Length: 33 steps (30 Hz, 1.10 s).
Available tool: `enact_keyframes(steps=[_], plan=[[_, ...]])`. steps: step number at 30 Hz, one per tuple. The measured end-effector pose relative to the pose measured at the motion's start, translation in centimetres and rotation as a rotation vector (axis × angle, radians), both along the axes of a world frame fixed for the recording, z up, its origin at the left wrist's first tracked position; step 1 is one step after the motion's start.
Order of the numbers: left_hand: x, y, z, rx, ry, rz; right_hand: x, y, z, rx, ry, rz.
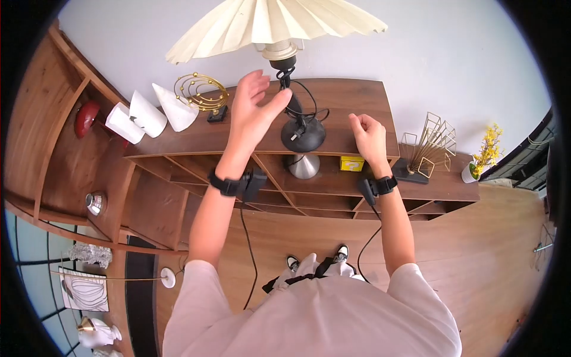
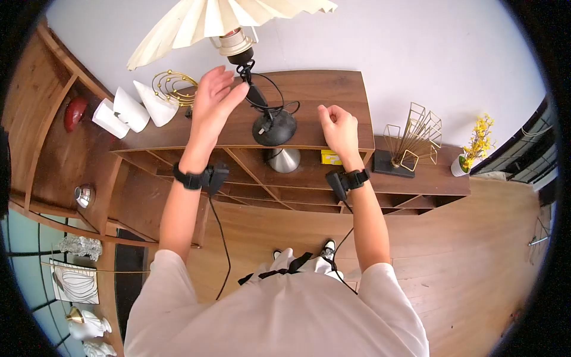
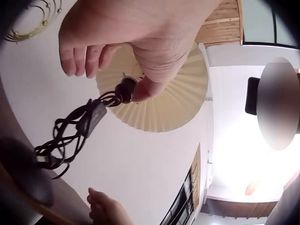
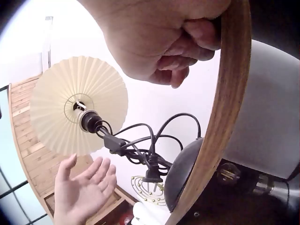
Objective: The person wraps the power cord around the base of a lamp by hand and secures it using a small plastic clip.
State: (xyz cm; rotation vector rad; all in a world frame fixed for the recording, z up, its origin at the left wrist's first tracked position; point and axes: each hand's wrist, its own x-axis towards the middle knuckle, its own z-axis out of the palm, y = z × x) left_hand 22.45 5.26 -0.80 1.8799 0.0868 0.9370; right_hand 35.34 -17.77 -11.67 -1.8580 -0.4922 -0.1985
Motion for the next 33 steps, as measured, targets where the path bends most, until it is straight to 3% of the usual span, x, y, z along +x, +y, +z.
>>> enact_keyframes(steps=[1, 3, 9, 12, 17, 22, 33], plan=[[0.7, -0.3, 0.7, 0.004, 0.003, 0.002, 0.1, -0.1, -0.1, 0.013, 0.008, -0.001], [2.1, -0.9, 2.0, -0.189, 0.227, -0.214, 0.1, -0.1, 0.1, 0.033, 0.016, 0.001], [5.6, -1.1, 2.0, -0.159, 0.285, -0.19, -0.4, -0.3, 0.0, 0.062, 0.098, 0.048], [6.2, -1.2, 1.9, -0.289, 0.218, -0.227, 0.0, -0.8, 0.3, 0.11, 0.122, 0.068], [6.5, -1.3, 2.2, -0.213, 0.129, -0.256, 1.3, -1.7, 0.4, 0.193, 0.23, 0.134], [7.0, -0.5, 2.3, -0.199, 0.132, -0.478, 1.9, -1.7, -0.4, 0.268, 0.322, 0.118], [7.7, -0.9, 0.9, -0.18, 0.086, -0.3, 1.8, -1.3, -0.9, 0.293, 0.35, 0.061]])
